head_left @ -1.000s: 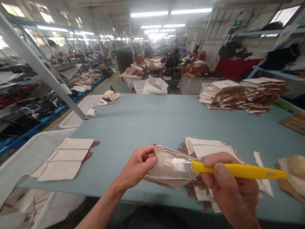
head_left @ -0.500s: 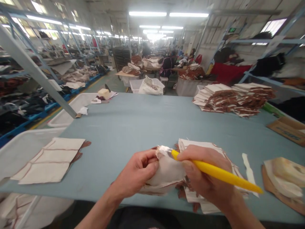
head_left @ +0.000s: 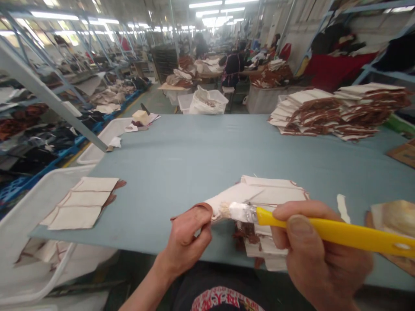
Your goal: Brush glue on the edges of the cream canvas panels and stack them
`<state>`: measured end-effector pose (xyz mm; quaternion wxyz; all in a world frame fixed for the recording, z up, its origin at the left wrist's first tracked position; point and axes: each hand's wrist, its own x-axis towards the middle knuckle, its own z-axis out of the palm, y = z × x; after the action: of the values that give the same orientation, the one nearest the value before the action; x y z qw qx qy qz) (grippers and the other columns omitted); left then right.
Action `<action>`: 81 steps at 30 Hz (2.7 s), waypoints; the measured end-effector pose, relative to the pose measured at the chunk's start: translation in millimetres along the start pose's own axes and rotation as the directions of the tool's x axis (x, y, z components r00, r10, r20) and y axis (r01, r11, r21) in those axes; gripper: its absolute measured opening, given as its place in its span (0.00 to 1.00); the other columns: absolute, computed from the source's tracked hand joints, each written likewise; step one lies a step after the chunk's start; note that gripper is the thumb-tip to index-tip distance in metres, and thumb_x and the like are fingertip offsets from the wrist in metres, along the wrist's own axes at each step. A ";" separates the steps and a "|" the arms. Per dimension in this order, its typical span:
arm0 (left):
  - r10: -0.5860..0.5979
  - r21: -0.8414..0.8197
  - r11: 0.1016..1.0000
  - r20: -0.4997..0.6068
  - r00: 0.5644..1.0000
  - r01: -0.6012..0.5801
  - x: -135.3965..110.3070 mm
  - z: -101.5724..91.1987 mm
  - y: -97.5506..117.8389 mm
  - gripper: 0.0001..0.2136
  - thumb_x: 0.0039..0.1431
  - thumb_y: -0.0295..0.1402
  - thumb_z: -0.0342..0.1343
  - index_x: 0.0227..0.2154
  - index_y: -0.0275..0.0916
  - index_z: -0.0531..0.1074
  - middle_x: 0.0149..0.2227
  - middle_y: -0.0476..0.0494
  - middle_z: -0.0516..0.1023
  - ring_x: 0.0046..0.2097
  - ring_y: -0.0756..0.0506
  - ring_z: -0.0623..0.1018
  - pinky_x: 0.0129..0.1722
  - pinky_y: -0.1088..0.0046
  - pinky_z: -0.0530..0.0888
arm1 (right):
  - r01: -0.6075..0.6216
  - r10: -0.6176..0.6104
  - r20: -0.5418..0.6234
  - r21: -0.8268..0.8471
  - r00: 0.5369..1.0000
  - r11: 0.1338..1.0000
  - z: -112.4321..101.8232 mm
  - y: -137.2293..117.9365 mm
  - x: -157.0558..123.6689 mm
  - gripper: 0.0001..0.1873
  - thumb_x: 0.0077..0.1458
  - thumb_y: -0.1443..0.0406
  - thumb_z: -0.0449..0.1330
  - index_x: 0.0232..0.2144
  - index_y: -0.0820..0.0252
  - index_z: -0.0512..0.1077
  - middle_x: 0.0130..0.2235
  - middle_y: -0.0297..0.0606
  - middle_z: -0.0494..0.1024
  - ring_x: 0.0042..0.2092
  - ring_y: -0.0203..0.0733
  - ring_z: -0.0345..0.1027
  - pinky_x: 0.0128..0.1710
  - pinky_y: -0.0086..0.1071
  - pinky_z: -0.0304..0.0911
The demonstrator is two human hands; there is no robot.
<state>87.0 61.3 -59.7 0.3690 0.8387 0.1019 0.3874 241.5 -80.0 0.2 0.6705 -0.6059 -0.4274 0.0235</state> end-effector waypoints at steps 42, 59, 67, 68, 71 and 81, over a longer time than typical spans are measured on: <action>0.294 0.242 0.926 0.020 0.956 -0.290 -55.6 -15.4 -7.7 0.12 0.64 0.17 0.52 0.44 0.37 0.74 0.32 0.41 0.82 0.33 0.45 0.78 0.36 0.69 0.75 | -0.277 0.316 0.139 -0.241 0.938 0.930 26.7 -2.4 -12.0 0.21 0.69 0.54 0.55 0.26 0.57 0.72 0.15 0.26 0.62 0.16 0.33 0.54 0.15 0.27 0.50; -0.685 -0.617 0.388 0.305 0.662 0.685 -6.6 -38.0 18.0 0.18 0.56 0.40 0.68 0.46 0.36 0.86 0.33 0.44 0.85 0.31 0.50 0.77 0.33 0.80 0.73 | 0.229 -0.219 0.122 -0.072 0.968 0.971 19.8 1.7 -28.9 0.08 0.70 0.65 0.57 0.39 0.55 0.76 0.24 0.29 0.71 0.22 0.35 0.67 0.22 0.27 0.63; -0.676 -0.662 0.289 0.370 0.637 0.691 -8.6 -26.5 29.8 0.19 0.53 0.41 0.71 0.45 0.36 0.87 0.31 0.43 0.85 0.31 0.49 0.76 0.33 0.80 0.72 | 0.541 -0.483 0.263 -0.235 0.835 0.807 18.6 2.7 -15.3 0.07 0.66 0.71 0.57 0.40 0.54 0.72 0.29 0.31 0.80 0.26 0.36 0.74 0.30 0.28 0.71; -0.682 -0.664 0.278 0.373 0.630 0.694 -8.6 -26.1 29.5 0.19 0.53 0.41 0.71 0.45 0.35 0.87 0.31 0.44 0.85 0.32 0.49 0.76 0.32 0.80 0.72 | 0.579 -0.513 0.289 -0.239 0.809 0.779 16.6 2.0 -14.9 0.07 0.66 0.72 0.58 0.40 0.55 0.72 0.29 0.31 0.80 0.26 0.35 0.74 0.30 0.28 0.71; -0.716 -0.671 0.246 0.360 0.598 0.699 -7.0 -27.5 28.9 0.20 0.50 0.40 0.72 0.43 0.34 0.87 0.31 0.43 0.84 0.30 0.50 0.75 0.31 0.81 0.70 | 0.650 -0.577 0.308 -0.261 0.756 0.713 8.4 6.3 -17.1 0.07 0.65 0.72 0.59 0.41 0.56 0.73 0.28 0.31 0.79 0.25 0.36 0.72 0.29 0.28 0.70; -0.713 -0.680 0.198 0.395 0.580 0.706 21.6 -33.8 45.2 0.18 0.43 0.37 0.71 0.38 0.34 0.86 0.23 0.49 0.77 0.23 0.54 0.67 0.23 0.80 0.62 | 0.421 -0.414 0.136 -0.513 0.900 0.748 24.3 22.1 -11.4 0.07 0.71 0.67 0.57 0.48 0.55 0.74 0.40 0.39 0.85 0.37 0.43 0.81 0.37 0.31 0.73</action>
<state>71.9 57.5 -1.3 0.8293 0.4396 0.2952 0.1784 230.5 -61.1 -26.9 0.4617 -0.6561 -0.5459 -0.2416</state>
